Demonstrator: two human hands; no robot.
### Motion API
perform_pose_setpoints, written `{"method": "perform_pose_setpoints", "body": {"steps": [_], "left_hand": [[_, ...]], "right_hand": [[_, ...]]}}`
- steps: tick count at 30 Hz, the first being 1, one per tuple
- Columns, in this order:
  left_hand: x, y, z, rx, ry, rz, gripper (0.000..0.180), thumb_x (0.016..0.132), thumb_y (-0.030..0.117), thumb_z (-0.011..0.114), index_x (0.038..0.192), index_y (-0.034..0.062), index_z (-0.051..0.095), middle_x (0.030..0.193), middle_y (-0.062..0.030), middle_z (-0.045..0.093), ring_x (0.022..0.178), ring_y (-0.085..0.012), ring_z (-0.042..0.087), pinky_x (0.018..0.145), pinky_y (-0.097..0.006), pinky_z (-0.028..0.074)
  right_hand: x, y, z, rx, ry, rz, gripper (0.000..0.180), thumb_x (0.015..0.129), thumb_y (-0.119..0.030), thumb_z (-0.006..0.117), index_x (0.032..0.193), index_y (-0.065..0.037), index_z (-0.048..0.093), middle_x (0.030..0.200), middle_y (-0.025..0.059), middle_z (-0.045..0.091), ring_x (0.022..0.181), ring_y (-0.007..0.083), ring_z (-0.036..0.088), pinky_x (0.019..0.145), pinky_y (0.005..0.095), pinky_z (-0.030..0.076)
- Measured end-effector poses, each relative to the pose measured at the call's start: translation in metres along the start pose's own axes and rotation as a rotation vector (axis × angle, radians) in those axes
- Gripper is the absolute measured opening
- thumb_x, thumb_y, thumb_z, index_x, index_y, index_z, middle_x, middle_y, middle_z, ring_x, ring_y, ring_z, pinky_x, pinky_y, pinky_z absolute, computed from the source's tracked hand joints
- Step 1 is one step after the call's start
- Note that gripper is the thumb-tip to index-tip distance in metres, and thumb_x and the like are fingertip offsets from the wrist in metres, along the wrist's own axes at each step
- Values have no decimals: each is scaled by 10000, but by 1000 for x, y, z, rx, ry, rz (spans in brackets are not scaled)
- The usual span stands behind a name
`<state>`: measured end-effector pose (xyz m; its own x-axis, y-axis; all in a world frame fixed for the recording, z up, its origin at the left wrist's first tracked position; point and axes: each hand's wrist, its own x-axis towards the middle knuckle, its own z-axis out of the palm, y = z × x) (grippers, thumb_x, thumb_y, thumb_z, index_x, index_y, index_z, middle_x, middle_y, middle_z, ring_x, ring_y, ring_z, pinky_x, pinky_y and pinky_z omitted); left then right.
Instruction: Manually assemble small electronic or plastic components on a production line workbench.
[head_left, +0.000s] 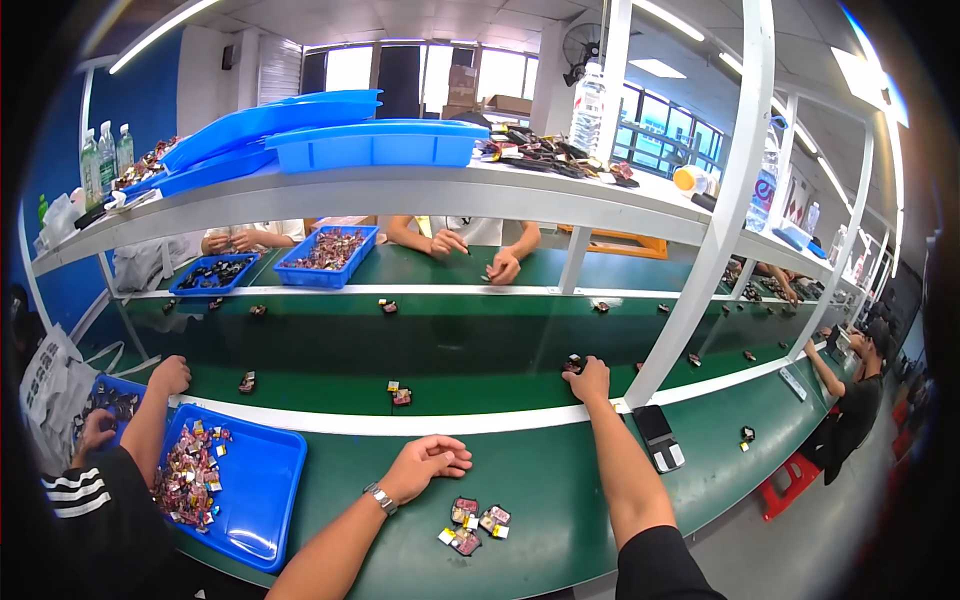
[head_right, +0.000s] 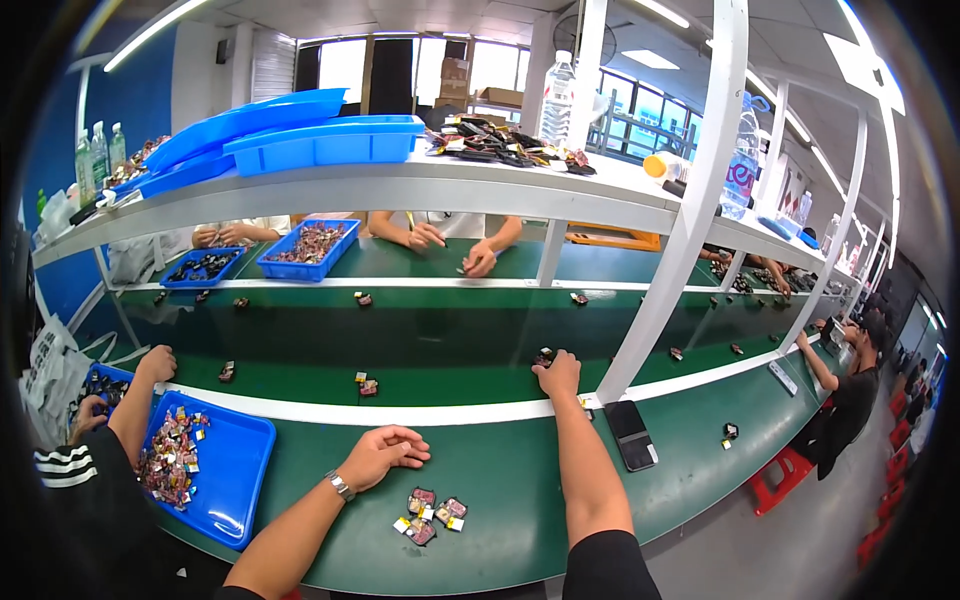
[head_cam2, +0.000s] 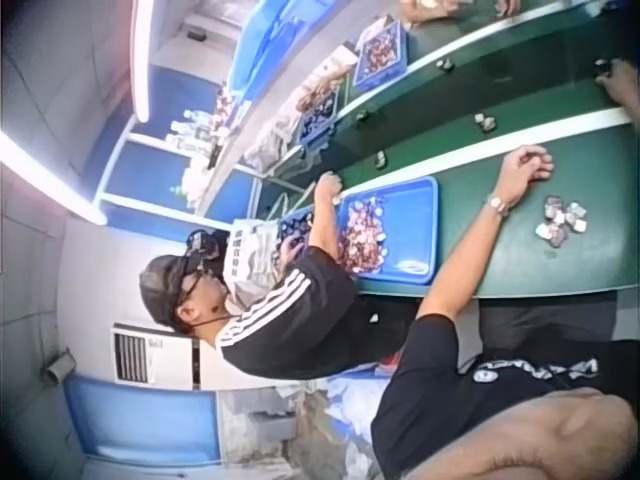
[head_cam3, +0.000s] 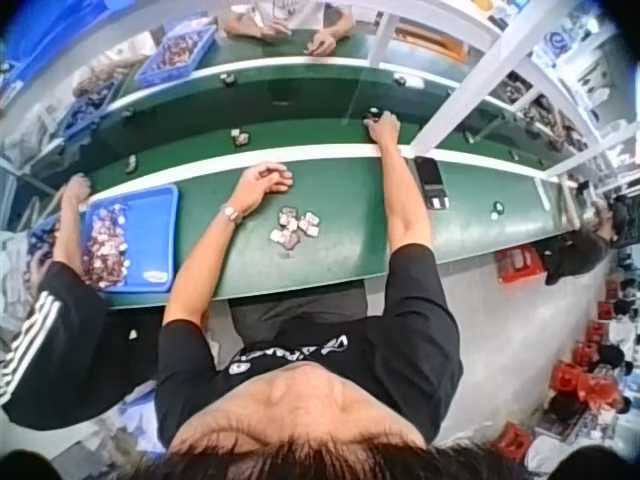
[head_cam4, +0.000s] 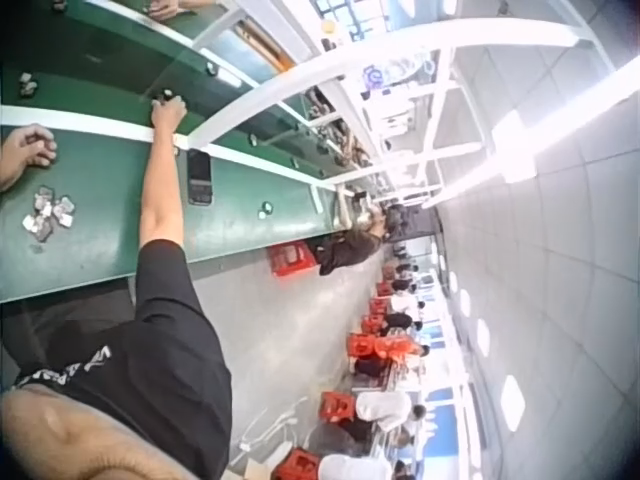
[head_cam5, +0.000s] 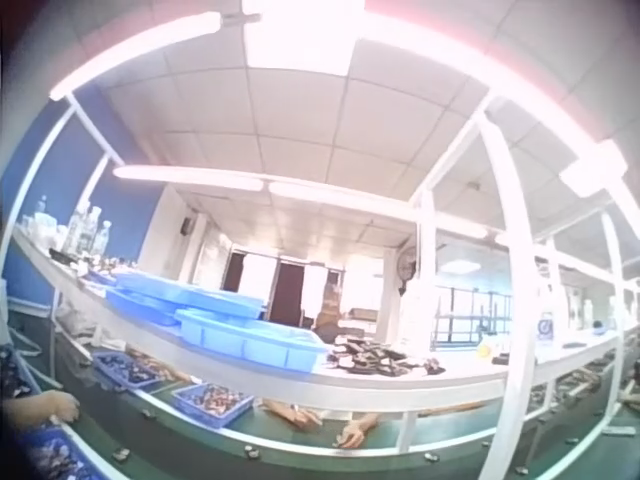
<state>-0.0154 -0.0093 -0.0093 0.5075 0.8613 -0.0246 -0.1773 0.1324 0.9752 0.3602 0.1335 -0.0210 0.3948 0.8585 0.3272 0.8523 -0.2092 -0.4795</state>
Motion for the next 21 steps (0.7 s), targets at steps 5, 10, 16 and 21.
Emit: {"method": "perform_pose_setpoints", "body": {"steps": [5, 10, 16, 21], "left_hand": [[5, -4, 3, -60, -38, 7, 207, 970, 28, 486, 1153, -41, 553, 1128, -189, 627, 1045, -273, 645, 885, -365, 553], [1, -1, -1, -141, 70, 36, 276, 977, 38, 466, 1246, -19, 486, 1219, -175, 576, 1068, -262, 624, 893, -376, 551], [6, 5, 3, -153, 53, -39, 305, 1014, 166, 449, 1254, -12, 508, 1183, -135, 585, 1000, -204, 623, 854, -359, 547], [-3, 10, 0, -5, 3, -90, 343, 998, 176, 502, 1286, -7, 533, 1095, -89, 651, 921, -126, 625, 752, -270, 507]], "right_hand": [[-2, 10, -8, 243, 28, -79, 530, 655, -215, 797, 1105, 10, 630, 1050, 174, 663, 944, 294, 655, 856, 384, 517], [-70, -48, -10, 758, -460, -211, 503, 687, -65, 749, 1167, 8, 617, 1098, 90, 673, 800, 141, 677, 733, 288, 550], [-138, -108, -43, 960, -1165, -288, 448, 773, 8, 666, 1217, -8, 604, 1058, 91, 674, 886, 102, 618, 810, 243, 493], [-148, -121, -40, 966, -1206, -369, 423, 775, 23, 637, 1196, -13, 622, 969, 44, 654, 838, 76, 584, 798, 238, 479]]}}
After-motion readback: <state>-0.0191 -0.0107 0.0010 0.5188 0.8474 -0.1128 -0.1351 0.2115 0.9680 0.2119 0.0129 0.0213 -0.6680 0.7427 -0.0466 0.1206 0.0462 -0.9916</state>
